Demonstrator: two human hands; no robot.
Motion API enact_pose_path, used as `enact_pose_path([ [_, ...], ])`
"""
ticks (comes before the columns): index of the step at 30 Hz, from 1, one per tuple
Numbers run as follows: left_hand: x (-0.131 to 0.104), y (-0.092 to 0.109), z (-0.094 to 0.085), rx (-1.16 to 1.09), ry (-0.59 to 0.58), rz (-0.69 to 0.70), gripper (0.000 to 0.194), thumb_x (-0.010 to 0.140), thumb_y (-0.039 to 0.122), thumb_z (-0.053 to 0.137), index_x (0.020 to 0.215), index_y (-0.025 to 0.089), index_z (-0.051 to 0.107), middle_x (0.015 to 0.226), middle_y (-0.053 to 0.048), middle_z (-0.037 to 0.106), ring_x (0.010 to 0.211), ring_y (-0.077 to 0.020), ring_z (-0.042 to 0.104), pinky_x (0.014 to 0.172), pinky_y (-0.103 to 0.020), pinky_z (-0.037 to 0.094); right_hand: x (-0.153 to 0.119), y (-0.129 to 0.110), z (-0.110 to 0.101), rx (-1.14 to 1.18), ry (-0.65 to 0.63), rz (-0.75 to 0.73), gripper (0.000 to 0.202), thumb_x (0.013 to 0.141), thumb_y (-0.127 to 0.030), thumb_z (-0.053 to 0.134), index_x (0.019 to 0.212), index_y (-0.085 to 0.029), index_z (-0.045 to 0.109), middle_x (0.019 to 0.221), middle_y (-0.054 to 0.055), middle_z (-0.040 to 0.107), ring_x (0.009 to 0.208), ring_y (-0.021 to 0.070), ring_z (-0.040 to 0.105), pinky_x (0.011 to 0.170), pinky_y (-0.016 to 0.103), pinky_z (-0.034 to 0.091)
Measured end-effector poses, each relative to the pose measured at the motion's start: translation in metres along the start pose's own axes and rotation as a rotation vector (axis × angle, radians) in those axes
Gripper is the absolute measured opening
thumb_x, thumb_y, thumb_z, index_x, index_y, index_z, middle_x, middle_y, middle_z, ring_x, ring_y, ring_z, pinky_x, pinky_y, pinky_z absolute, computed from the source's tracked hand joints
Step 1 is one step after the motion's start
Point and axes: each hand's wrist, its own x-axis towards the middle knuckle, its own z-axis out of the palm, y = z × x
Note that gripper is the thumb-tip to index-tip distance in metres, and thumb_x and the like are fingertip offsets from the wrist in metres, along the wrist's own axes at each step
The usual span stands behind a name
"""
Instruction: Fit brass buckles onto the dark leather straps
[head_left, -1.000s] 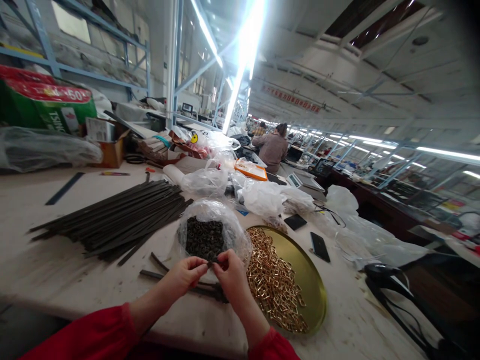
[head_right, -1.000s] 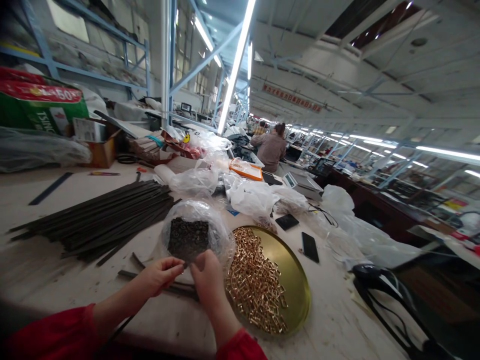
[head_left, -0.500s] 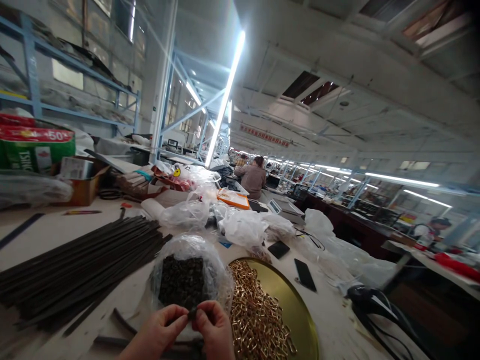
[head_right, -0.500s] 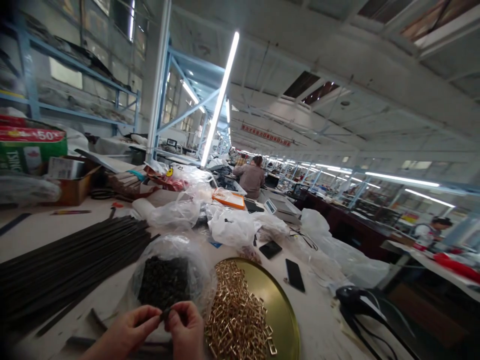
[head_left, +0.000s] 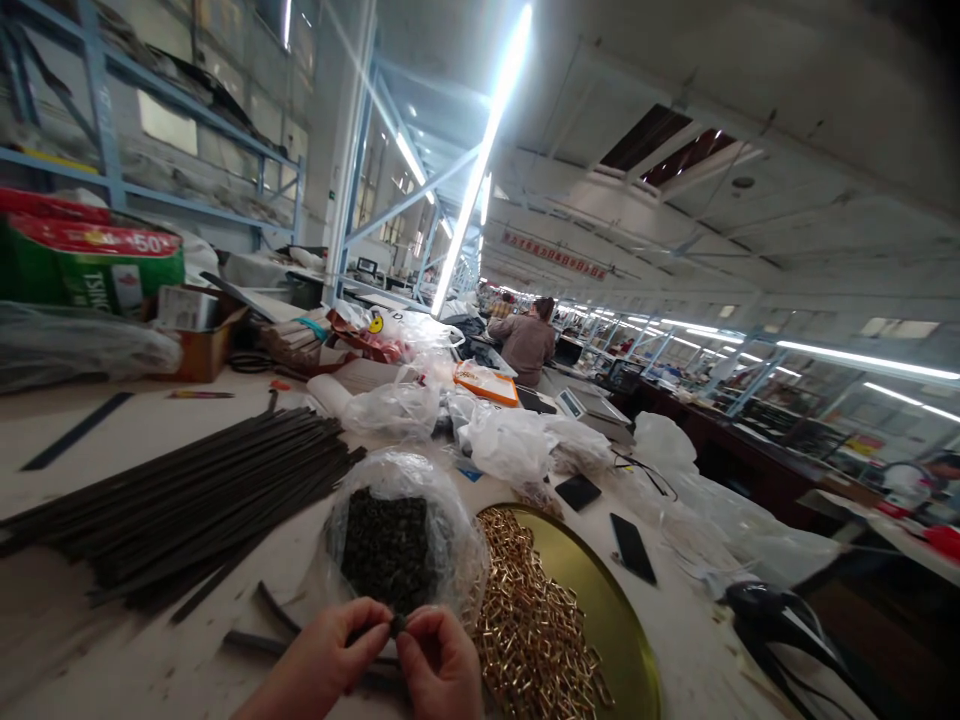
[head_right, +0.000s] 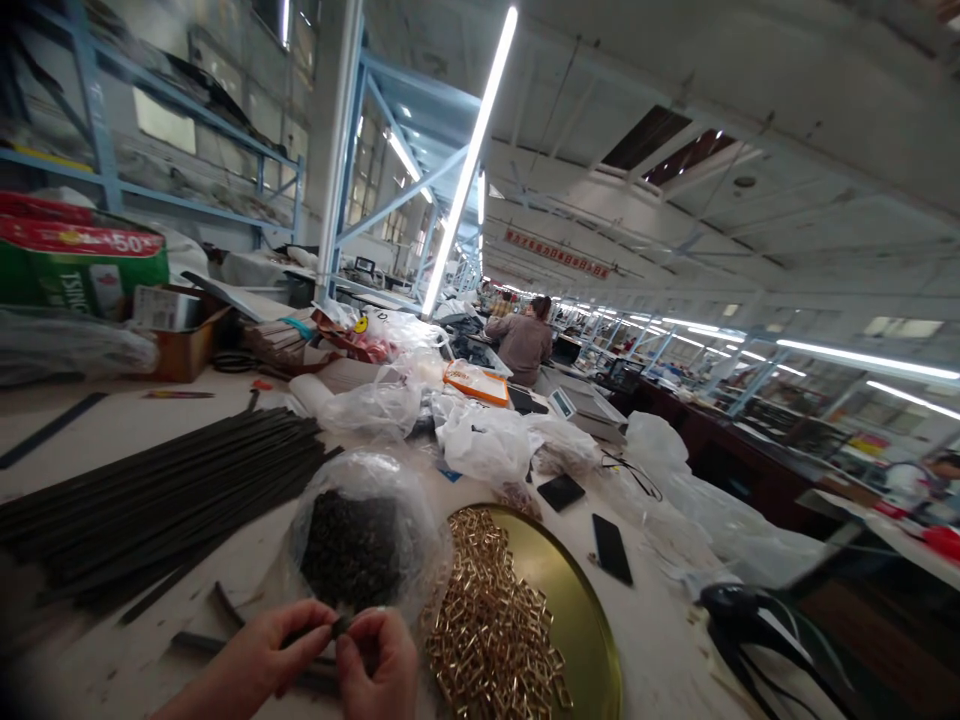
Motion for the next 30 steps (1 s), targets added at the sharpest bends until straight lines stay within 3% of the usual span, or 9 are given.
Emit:
enact_pose_path([
  [4,-0.011,0.014,-0.006,0.067,-0.093,-0.003,0.026,0.070,0.039,0.050,0.073,0.015,0.060,0.054,0.006,0.047,0.044,-0.0092,0.037,0.043,-0.020,0.030,-0.003,-0.017,-0.010,-0.057,-0.130,0.131,0.013,0.071,-0.027,0.064,0.080,-0.018,0.064,0.071,0.001,0.064,0.068,0.0162,0.058,0.064,0.026,0.046],
  [7,-0.017,0.023,-0.008,0.119,-0.130,-0.011,0.022,0.069,0.036,0.048,0.069,0.016,0.057,0.052,0.006,0.044,0.046,-0.0104,0.039,0.045,-0.021,0.031,-0.004,-0.027,-0.012,-0.125,-0.202,0.086,0.012,0.073,-0.026,0.063,0.082,-0.019,0.067,0.076,0.001,0.066,0.074,0.0163,0.059,0.069,0.027,0.046],
  [9,-0.021,0.026,-0.006,0.107,-0.096,0.004,0.022,0.070,0.033,0.045,0.079,0.016,0.056,0.052,0.006,0.046,0.050,-0.0120,0.043,0.049,-0.022,0.034,-0.006,-0.029,-0.010,-0.148,-0.206,0.055,0.011,0.073,-0.025,0.062,0.083,-0.020,0.067,0.077,0.001,0.064,0.074,0.0155,0.058,0.070,0.027,0.045],
  [12,-0.028,0.029,-0.001,0.002,-0.043,0.006,0.037,0.070,0.023,0.039,0.105,0.013,0.047,0.056,0.006,0.048,0.056,-0.0142,0.048,0.059,-0.025,0.038,-0.011,-0.026,-0.004,-0.072,-0.177,0.123,0.013,0.074,-0.026,0.062,0.085,-0.020,0.065,0.076,0.000,0.063,0.071,0.0145,0.057,0.066,0.026,0.045],
  [14,-0.033,0.029,0.002,-0.039,-0.038,0.003,0.043,0.070,0.020,0.038,0.112,0.012,0.043,0.058,0.005,0.047,0.060,-0.0149,0.048,0.064,-0.027,0.039,-0.017,-0.024,-0.001,-0.080,-0.145,0.127,0.015,0.075,-0.029,0.063,0.087,-0.020,0.064,0.077,0.001,0.063,0.072,0.0150,0.057,0.067,0.026,0.045],
  [18,-0.041,0.030,0.003,-0.036,-0.054,0.005,0.044,0.073,0.022,0.035,0.115,0.010,0.040,0.060,0.004,0.047,0.064,-0.0159,0.047,0.071,-0.030,0.038,-0.026,-0.028,-0.002,-0.136,-0.108,0.071,0.026,0.083,-0.041,0.051,0.087,-0.021,0.067,0.080,0.003,0.062,0.079,0.0168,0.056,0.075,0.029,0.043],
  [22,-0.052,0.038,0.001,-0.041,-0.163,0.050,0.044,0.078,0.027,0.035,0.118,0.010,0.038,0.062,0.003,0.048,0.066,-0.0159,0.048,0.072,-0.029,0.039,-0.032,-0.037,-0.003,0.105,-0.084,0.255,0.025,0.079,-0.045,0.057,0.086,-0.022,0.064,0.074,-0.001,0.060,0.068,0.0131,0.053,0.068,0.026,0.043],
  [26,-0.058,0.041,-0.001,-0.015,-0.237,0.067,0.045,0.078,0.029,0.037,0.120,0.012,0.040,0.079,-0.002,0.057,0.070,-0.0160,0.052,0.072,-0.028,0.043,-0.044,-0.041,-0.001,0.333,-0.279,0.391,0.034,0.079,-0.045,0.057,0.105,-0.023,0.062,0.079,-0.001,0.061,0.064,0.0105,0.050,0.067,0.024,0.041],
  [30,-0.056,0.029,-0.001,0.084,-0.198,0.008,0.052,0.076,0.027,0.039,0.125,0.010,0.037,0.090,-0.007,0.063,0.074,-0.0178,0.057,0.072,-0.029,0.044,-0.056,-0.039,0.002,0.228,-0.322,0.350,0.036,0.079,-0.045,0.057,0.105,-0.021,0.065,0.075,-0.001,0.062,0.068,0.0119,0.052,0.071,0.025,0.042],
])
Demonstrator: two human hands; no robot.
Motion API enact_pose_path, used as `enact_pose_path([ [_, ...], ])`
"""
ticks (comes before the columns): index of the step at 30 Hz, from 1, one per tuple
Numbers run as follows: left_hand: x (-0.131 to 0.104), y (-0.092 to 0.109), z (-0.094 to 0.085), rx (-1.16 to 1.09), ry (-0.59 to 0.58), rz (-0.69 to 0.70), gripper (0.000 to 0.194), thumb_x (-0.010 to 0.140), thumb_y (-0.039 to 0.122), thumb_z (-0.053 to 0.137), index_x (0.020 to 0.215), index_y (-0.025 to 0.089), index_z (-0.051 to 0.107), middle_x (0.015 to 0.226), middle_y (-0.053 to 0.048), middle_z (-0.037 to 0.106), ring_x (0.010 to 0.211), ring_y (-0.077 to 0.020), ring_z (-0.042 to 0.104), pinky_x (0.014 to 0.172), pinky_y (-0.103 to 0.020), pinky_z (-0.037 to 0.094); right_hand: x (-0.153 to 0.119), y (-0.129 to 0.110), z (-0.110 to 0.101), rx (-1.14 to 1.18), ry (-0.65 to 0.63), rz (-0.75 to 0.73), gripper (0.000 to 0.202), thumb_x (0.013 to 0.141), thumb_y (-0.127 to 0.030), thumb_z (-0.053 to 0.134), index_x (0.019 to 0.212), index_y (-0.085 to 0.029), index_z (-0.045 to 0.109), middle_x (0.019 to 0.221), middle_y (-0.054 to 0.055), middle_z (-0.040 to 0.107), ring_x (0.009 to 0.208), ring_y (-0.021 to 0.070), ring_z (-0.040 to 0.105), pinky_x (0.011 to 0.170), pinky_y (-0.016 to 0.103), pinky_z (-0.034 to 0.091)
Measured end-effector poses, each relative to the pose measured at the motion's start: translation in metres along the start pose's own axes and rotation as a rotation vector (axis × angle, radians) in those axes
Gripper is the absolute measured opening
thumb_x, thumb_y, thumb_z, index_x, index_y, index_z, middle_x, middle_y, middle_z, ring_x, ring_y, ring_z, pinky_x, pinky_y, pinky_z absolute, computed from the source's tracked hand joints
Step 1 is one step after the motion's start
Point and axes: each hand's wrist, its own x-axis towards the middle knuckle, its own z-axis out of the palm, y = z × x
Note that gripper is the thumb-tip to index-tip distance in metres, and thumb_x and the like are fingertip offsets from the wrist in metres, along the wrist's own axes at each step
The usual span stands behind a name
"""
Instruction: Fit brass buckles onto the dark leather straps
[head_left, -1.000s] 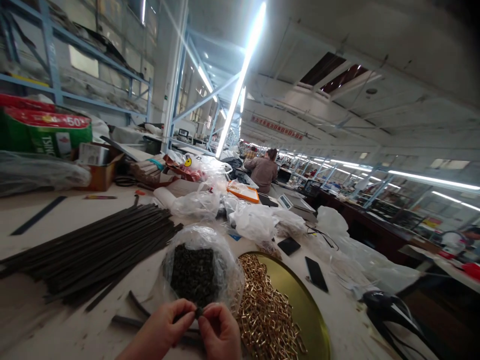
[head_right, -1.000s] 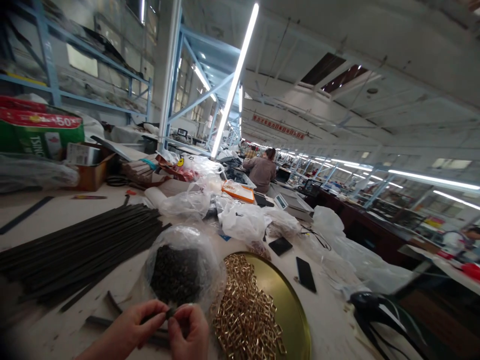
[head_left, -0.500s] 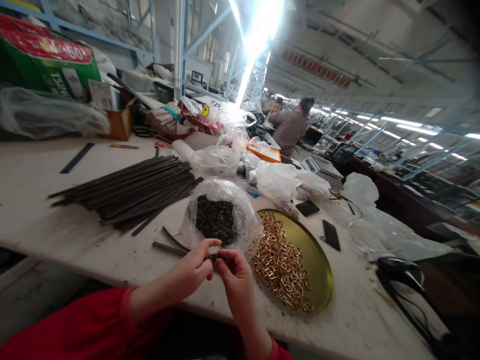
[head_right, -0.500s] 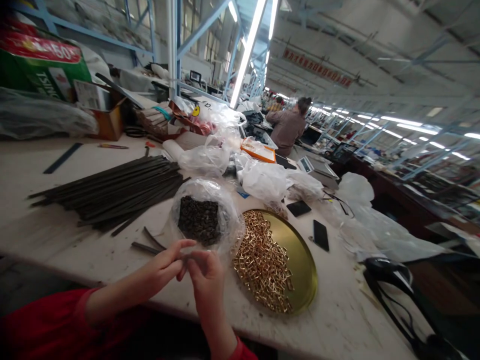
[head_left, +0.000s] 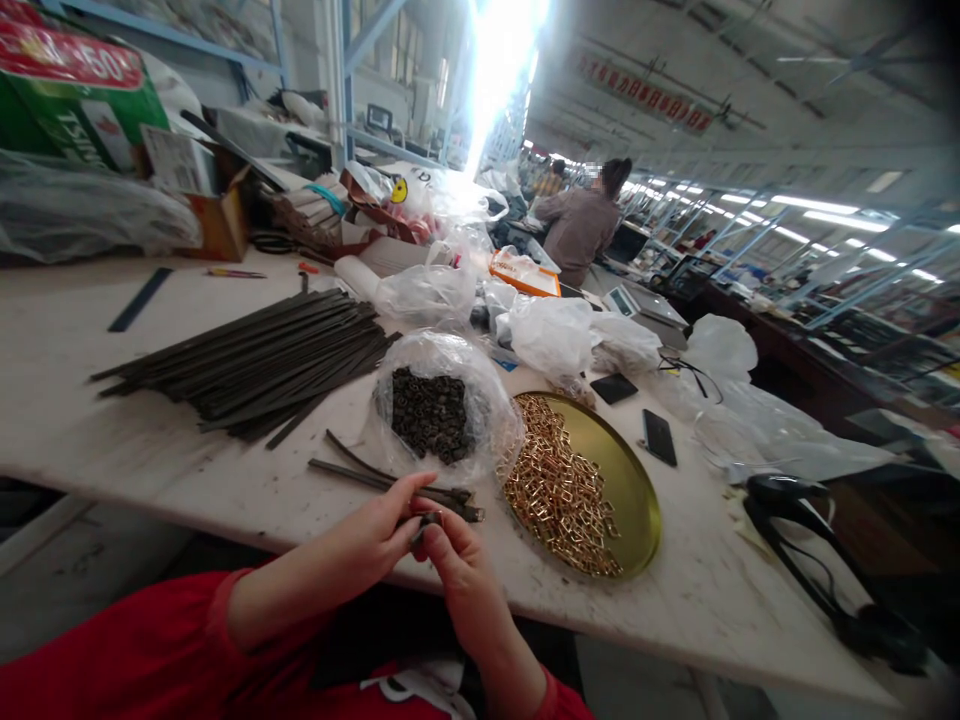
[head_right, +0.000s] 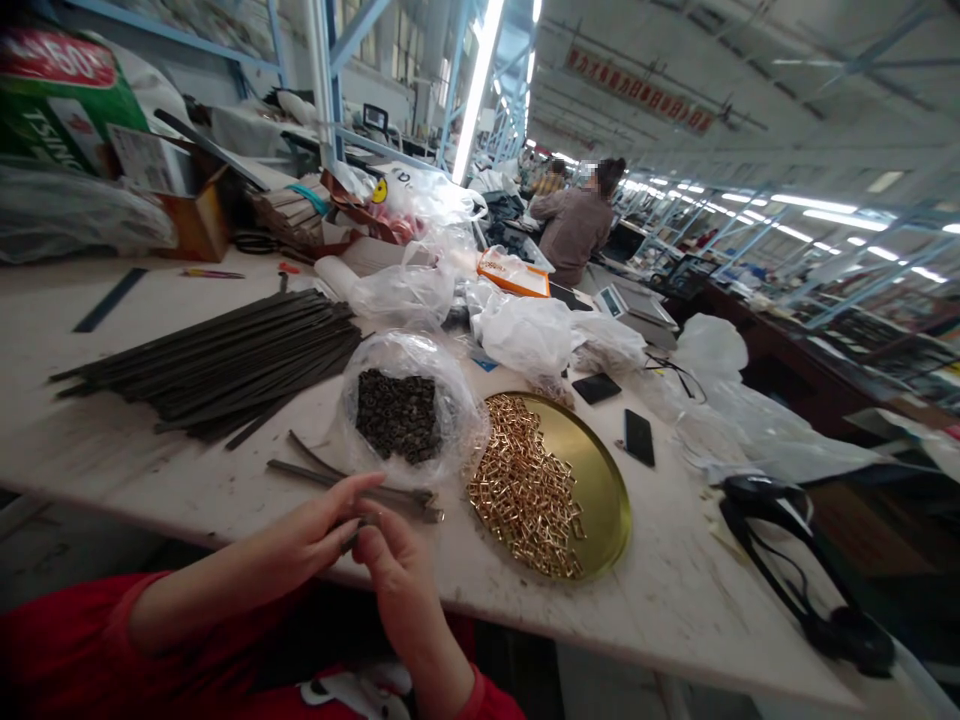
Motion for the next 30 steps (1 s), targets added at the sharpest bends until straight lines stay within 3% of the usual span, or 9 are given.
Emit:
enact_pose_path([
  [3,0.001,-0.013,0.001,0.108,0.060,-0.044,0.056,0.076,0.031,0.044,0.127,0.010,0.035,0.079,-0.004,0.064,0.071,-0.0199,0.059,0.068,-0.029,0.044,-0.005,0.005,0.002,-0.053,0.068,-0.030,0.035,0.077,-0.043,0.060,0.103,-0.020,0.065,0.087,0.002,0.067,0.079,0.0155,0.058,0.079,0.029,0.044],
  [7,-0.004,-0.024,0.004,0.199,0.099,-0.048,0.050,0.075,0.033,0.047,0.119,0.010,0.041,0.061,0.003,0.056,0.058,-0.0188,0.054,0.057,-0.028,0.042,-0.008,0.008,0.000,-0.020,0.134,-0.028,0.031,0.072,-0.038,0.065,0.098,-0.021,0.064,0.092,0.002,0.067,0.086,0.0164,0.060,0.081,0.029,0.044],
  [13,-0.022,-0.012,0.006,0.044,-0.038,-0.024,0.029,0.077,0.030,0.044,0.101,0.016,0.055,0.095,-0.005,0.066,0.090,-0.0204,0.059,0.079,-0.029,0.045,-0.015,0.011,-0.007,-0.095,0.230,-0.018,0.026,0.073,-0.037,0.063,0.091,-0.019,0.057,0.072,-0.002,0.058,0.065,0.0114,0.054,0.061,0.023,0.043],
  [16,-0.027,-0.006,0.005,-0.034,-0.052,-0.067,0.024,0.075,0.028,0.050,0.094,0.016,0.059,0.092,-0.004,0.067,0.087,-0.0198,0.060,0.080,-0.029,0.045,-0.017,0.012,-0.008,-0.161,0.198,-0.007,0.021,0.076,-0.037,0.059,0.083,-0.018,0.053,0.060,-0.005,0.052,0.054,0.0088,0.047,0.050,0.020,0.035],
  [20,-0.029,-0.008,0.007,-0.395,-0.136,-0.190,0.022,0.074,0.034,0.057,0.086,0.015,0.058,0.078,-0.003,0.067,0.074,-0.0181,0.060,0.067,-0.027,0.045,-0.017,0.008,-0.005,0.233,0.040,0.191,0.024,0.077,-0.041,0.056,0.079,-0.019,0.046,0.051,-0.008,0.046,0.043,0.0060,0.040,0.043,0.018,0.028],
  [22,-0.030,-0.011,0.009,-0.543,-0.123,-0.238,0.028,0.072,0.037,0.062,0.089,0.015,0.057,0.072,-0.002,0.066,0.064,-0.0147,0.057,0.056,-0.023,0.041,-0.015,0.005,-0.004,0.446,-0.011,0.285,0.027,0.073,-0.040,0.060,0.078,-0.020,0.044,0.055,-0.007,0.047,0.044,0.0056,0.041,0.041,0.017,0.027],
  [24,-0.029,-0.015,0.011,-0.597,-0.080,-0.277,0.033,0.070,0.037,0.066,0.092,0.015,0.057,0.069,0.000,0.063,0.056,-0.0107,0.052,0.048,-0.019,0.033,-0.014,0.005,-0.003,0.492,-0.020,0.332,0.028,0.071,-0.040,0.062,0.077,-0.020,0.042,0.056,-0.007,0.047,0.043,0.0053,0.039,0.040,0.017,0.026],
  [27,-0.025,-0.019,0.012,-0.558,-0.072,-0.310,0.032,0.069,0.037,0.065,0.091,0.015,0.058,0.069,0.001,0.062,0.056,-0.0097,0.049,0.047,-0.019,0.030,-0.014,0.010,-0.006,0.183,0.043,0.292,0.024,0.075,-0.041,0.054,0.077,-0.021,0.041,0.054,-0.007,0.046,0.042,0.0068,0.037,0.041,0.019,0.028],
  [30,-0.019,-0.022,0.011,-0.404,-0.103,-0.299,0.027,0.070,0.037,0.062,0.086,0.014,0.060,0.070,0.001,0.061,0.062,-0.0124,0.052,0.052,-0.020,0.035,-0.016,0.016,-0.012,-0.309,0.146,0.115,0.016,0.077,-0.034,0.052,0.078,-0.019,0.046,0.060,-0.005,0.047,0.053,0.0094,0.043,0.050,0.022,0.032],
])
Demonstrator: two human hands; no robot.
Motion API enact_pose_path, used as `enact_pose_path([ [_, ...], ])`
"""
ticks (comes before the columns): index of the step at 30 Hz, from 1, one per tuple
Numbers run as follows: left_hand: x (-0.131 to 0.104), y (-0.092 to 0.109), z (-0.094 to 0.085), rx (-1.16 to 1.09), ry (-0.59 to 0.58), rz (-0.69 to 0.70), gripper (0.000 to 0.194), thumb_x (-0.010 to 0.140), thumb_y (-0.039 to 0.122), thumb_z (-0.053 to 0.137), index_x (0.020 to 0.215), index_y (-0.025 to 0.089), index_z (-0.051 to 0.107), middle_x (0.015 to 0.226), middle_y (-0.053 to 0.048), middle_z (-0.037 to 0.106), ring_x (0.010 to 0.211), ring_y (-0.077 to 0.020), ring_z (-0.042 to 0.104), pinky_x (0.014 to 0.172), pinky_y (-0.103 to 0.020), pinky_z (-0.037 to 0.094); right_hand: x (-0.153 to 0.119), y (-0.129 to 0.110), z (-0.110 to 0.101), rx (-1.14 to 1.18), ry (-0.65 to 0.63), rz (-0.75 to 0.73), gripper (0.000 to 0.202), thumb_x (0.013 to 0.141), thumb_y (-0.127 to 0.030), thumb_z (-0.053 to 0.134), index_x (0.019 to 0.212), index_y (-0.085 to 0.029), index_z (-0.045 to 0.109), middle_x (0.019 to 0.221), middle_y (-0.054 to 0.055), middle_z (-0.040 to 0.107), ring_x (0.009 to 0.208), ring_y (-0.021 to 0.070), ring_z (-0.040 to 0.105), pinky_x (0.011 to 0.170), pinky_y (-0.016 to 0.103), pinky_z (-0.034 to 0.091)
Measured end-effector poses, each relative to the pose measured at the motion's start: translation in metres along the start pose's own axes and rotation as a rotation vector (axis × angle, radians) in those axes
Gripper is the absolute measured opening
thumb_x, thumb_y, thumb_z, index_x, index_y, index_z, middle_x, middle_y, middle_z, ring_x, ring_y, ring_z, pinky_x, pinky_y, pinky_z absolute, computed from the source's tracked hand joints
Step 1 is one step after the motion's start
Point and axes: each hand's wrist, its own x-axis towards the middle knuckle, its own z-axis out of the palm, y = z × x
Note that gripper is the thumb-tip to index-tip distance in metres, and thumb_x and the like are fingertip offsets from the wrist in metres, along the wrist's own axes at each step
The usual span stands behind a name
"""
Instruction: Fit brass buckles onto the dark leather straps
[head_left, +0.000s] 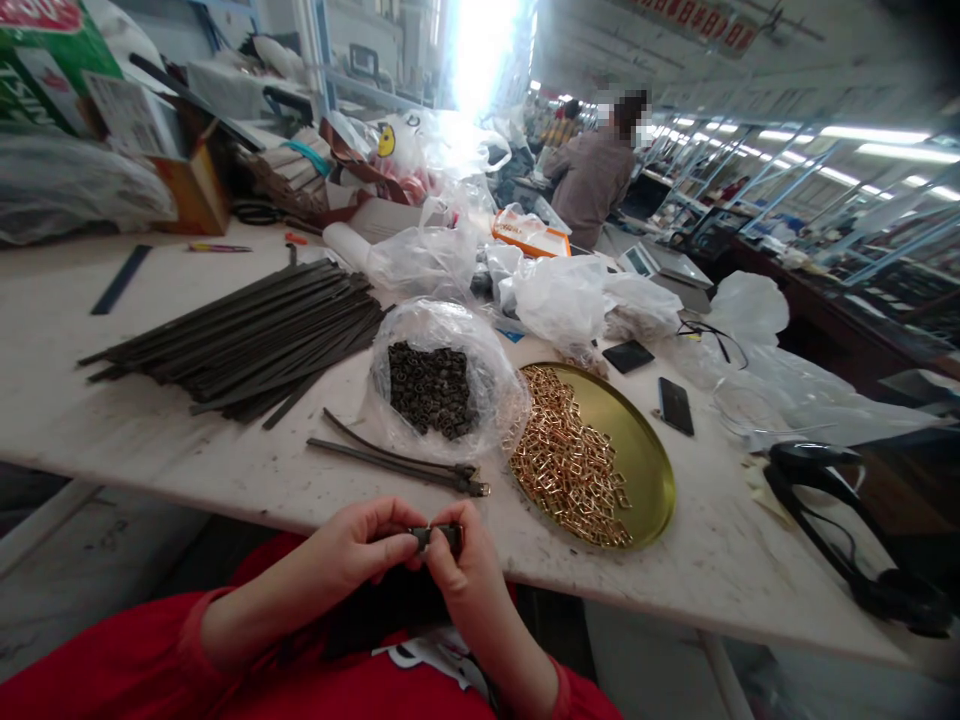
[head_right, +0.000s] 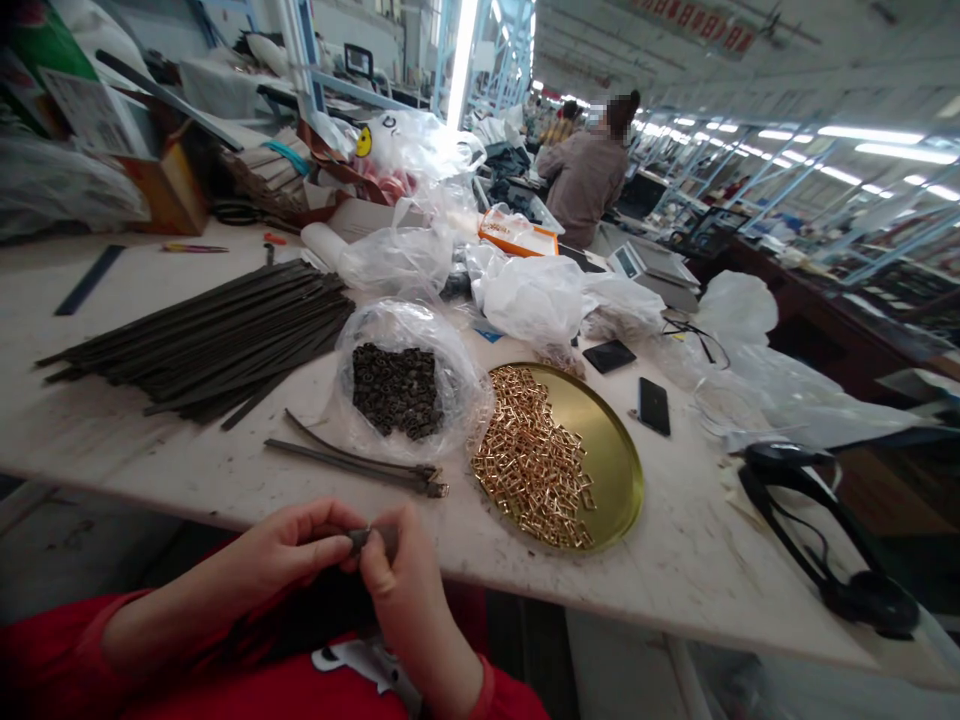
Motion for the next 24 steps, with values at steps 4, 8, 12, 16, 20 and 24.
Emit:
enact_pose_path([
  [4,0.001,0.003,-0.005,0.192,-0.018,0.011,0.022,0.073,0.032,0.057,0.085,0.014,0.061,0.073,0.001,0.062,0.066,-0.0140,0.053,0.055,-0.021,0.040,0.001,0.002,-0.005,-0.078,-0.043,0.005,0.015,0.078,-0.033,0.052,0.078,-0.019,0.046,0.060,-0.005,0.046,0.055,0.0095,0.042,0.053,0.022,0.031],
  [8,-0.002,0.009,-0.009,0.307,-0.089,0.047,0.020,0.077,0.028,0.051,0.089,0.016,0.063,0.079,0.001,0.065,0.070,-0.0145,0.056,0.060,-0.021,0.043,0.003,0.000,-0.004,0.167,-0.235,0.214,0.022,0.082,-0.041,0.045,0.079,-0.020,0.040,0.050,-0.008,0.044,0.044,0.0079,0.037,0.046,0.021,0.027],
  [12,0.007,0.001,-0.012,0.314,-0.051,0.046,0.019,0.074,0.029,0.055,0.086,0.016,0.062,0.078,0.001,0.064,0.072,-0.0151,0.056,0.063,-0.022,0.043,0.003,0.006,-0.001,-0.116,-0.059,0.005,0.017,0.081,-0.035,0.049,0.079,-0.019,0.045,0.062,-0.004,0.049,0.056,0.0113,0.044,0.054,0.023,0.033],
  [16,0.015,-0.009,-0.020,0.264,-0.124,-0.065,0.029,0.076,0.041,0.052,0.089,0.016,0.058,0.069,0.002,0.062,0.054,-0.0112,0.048,0.047,-0.019,0.034,-0.001,0.013,0.000,-0.324,-0.017,-0.158,0.013,0.084,-0.030,0.046,0.086,-0.018,0.051,0.076,0.001,0.055,0.069,0.0147,0.051,0.063,0.026,0.040],
  [20,0.010,-0.007,-0.028,0.378,-0.230,-0.088,0.031,0.080,0.044,0.048,0.077,0.016,0.060,0.060,0.003,0.058,0.051,-0.0105,0.044,0.048,-0.019,0.032,-0.005,0.015,-0.002,-0.300,-0.095,-0.159,0.021,0.088,-0.030,0.042,0.103,-0.019,0.053,0.094,0.005,0.060,0.086,0.0163,0.055,0.077,0.029,0.044],
  [24,0.001,0.000,-0.022,0.573,-0.227,0.016,0.033,0.085,0.039,0.041,0.073,0.017,0.062,0.062,0.002,0.059,0.055,-0.0118,0.049,0.052,-0.020,0.034,-0.008,0.017,-0.002,-0.282,-0.209,-0.220,0.027,0.091,-0.030,0.038,0.113,-0.021,0.051,0.107,0.007,0.059,0.101,0.0173,0.054,0.089,0.031,0.041],
])
